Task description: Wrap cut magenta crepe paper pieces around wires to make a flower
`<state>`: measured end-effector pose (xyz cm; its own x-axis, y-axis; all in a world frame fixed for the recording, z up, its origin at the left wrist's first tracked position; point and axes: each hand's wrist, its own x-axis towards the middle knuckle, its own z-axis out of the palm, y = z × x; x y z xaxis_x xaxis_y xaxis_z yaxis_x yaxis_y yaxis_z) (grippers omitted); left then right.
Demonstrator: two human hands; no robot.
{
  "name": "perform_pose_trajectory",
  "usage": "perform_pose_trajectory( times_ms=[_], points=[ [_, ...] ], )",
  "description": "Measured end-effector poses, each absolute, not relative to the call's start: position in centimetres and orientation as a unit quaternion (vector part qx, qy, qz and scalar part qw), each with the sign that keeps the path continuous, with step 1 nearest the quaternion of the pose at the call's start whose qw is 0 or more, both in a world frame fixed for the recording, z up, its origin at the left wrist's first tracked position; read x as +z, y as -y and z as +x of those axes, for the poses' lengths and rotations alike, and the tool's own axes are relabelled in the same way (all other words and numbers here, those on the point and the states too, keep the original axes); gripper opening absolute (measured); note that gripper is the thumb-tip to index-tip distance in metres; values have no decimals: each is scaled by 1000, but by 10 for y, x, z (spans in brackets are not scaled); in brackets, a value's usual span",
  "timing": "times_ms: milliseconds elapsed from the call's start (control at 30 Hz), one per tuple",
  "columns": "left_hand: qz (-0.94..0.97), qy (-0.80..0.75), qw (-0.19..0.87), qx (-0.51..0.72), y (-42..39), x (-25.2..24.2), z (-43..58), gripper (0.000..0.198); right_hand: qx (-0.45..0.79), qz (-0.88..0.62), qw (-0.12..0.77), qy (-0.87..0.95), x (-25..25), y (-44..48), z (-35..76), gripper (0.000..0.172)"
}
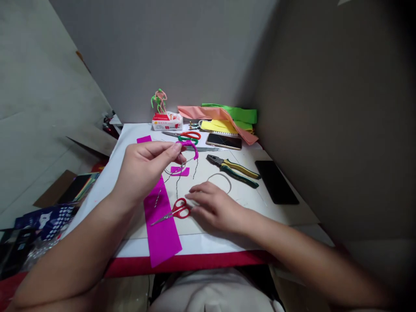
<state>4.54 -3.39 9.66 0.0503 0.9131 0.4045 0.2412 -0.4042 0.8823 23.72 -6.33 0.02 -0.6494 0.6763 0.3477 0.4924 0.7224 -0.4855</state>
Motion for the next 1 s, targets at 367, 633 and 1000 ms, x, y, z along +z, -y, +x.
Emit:
perform_pose_trajectory(
  times_ms=[367,633,1000],
  points=[
    [611,-407,326,596,33,110,31,12,49,-345,183,919,-8,67,237,19],
    [587,-405,335,616,22,109,27,10,79,-296,184,934,-1,76,218,25],
    [606,-409,349,587,17,107,26,10,163,-330,176,913,3,71,238,19]
  ],
)
